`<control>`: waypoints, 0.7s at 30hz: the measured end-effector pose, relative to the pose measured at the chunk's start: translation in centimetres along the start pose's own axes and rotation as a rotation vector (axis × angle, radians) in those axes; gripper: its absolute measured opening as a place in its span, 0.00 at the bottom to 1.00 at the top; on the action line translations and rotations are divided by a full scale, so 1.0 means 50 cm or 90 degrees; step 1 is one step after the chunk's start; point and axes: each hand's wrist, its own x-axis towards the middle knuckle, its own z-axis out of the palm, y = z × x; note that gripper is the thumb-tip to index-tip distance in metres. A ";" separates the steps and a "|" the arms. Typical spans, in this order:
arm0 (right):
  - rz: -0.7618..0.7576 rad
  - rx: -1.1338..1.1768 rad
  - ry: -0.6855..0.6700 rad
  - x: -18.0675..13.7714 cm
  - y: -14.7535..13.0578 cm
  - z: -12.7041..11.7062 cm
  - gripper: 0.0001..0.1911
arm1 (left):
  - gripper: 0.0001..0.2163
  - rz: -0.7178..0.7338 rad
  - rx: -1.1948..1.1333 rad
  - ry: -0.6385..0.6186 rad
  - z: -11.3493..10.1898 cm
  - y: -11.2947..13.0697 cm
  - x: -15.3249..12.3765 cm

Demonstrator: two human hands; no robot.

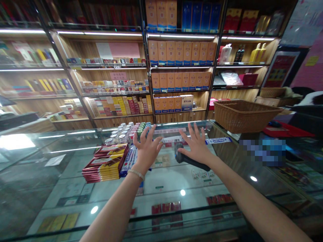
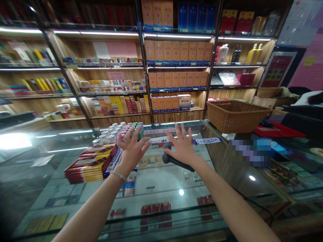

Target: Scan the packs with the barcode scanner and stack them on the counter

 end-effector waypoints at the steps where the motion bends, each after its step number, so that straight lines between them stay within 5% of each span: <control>1: 0.003 -0.001 -0.011 0.004 -0.003 -0.005 0.46 | 0.06 -0.004 0.000 -0.001 -0.001 -0.001 0.001; 10: 0.009 0.008 -0.113 -0.029 -0.020 -0.034 0.64 | 0.05 -0.052 -0.027 -0.015 0.001 -0.015 0.003; 21: 0.085 -0.029 -0.179 -0.096 -0.027 0.012 0.57 | 0.05 -0.052 -0.022 -0.030 0.002 -0.016 0.001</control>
